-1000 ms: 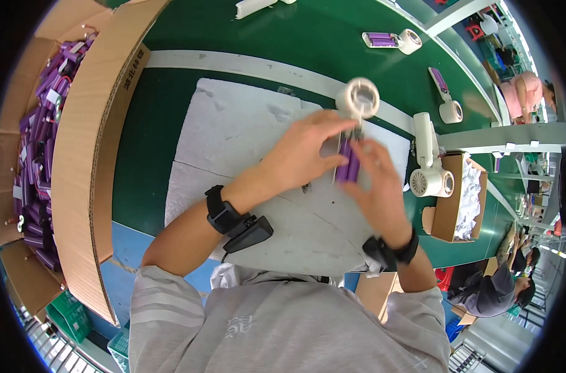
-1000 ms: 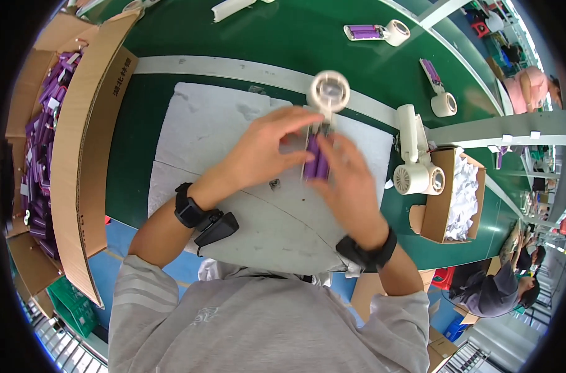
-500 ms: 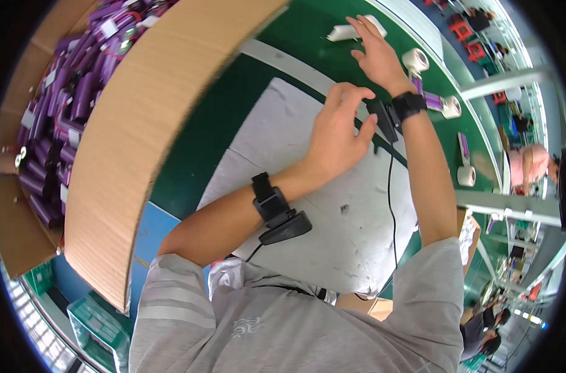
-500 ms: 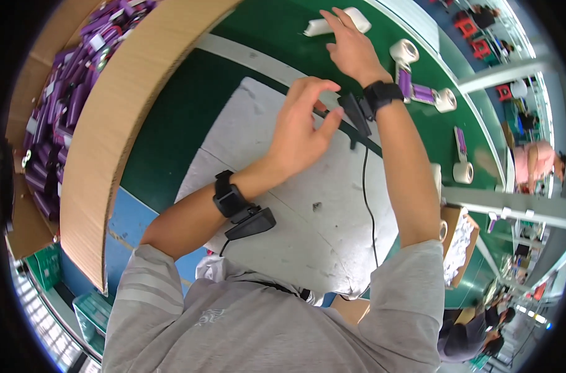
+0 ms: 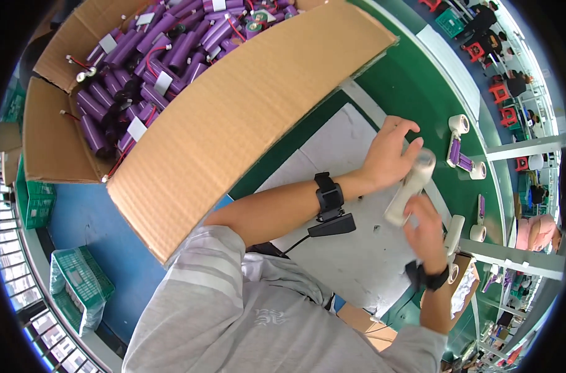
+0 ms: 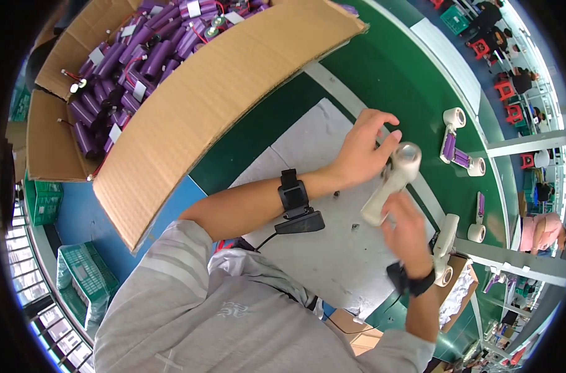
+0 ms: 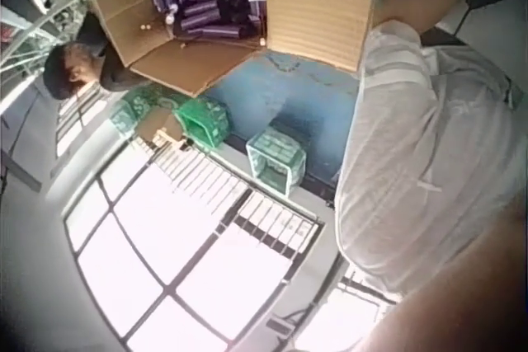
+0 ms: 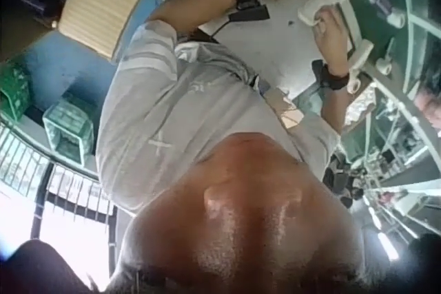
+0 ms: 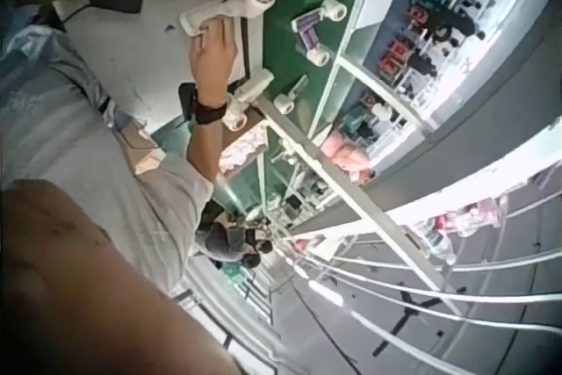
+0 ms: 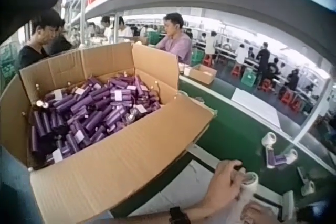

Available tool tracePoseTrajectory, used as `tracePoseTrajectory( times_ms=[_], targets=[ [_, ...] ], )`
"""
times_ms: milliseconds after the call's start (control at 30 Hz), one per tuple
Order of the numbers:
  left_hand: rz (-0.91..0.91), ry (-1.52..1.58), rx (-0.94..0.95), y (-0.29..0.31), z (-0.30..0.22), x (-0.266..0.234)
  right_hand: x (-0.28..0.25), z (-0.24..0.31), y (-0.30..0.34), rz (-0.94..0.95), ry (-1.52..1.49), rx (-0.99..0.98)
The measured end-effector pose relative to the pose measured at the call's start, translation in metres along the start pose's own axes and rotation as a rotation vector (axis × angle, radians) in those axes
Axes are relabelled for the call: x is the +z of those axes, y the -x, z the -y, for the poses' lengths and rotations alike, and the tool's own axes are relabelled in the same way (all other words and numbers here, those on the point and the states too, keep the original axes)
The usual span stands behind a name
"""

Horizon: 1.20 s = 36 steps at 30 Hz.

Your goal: Assembling electronic components and circuit boards onto cylindrical batteries at a production workstation.

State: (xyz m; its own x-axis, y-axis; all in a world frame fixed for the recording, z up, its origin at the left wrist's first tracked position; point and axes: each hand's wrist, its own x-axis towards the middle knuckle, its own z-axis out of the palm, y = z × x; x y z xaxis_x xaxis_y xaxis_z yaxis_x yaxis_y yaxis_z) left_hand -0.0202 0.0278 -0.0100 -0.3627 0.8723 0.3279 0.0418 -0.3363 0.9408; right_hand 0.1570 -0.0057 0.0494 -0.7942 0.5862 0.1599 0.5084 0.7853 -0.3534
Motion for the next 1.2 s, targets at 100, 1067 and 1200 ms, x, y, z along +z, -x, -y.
tracePoseTrajectory(
  times_ms=[100, 1067, 1200],
  targets=[
    [0.097, -0.001, 0.079, 0.001, -0.009, -0.005, 0.013, 0.019, 0.038, 0.008, -0.107, 0.083],
    [-0.059, -1.647, -0.581, -0.079, -0.167, -0.419, 0.05, 0.0, 0.09, -0.248, -0.822, 0.225],
    [0.02, -1.807, -0.769, -0.077, -0.168, -0.387, 0.048, -0.005, 0.095, -0.238, -0.788, 0.265]
  ],
)
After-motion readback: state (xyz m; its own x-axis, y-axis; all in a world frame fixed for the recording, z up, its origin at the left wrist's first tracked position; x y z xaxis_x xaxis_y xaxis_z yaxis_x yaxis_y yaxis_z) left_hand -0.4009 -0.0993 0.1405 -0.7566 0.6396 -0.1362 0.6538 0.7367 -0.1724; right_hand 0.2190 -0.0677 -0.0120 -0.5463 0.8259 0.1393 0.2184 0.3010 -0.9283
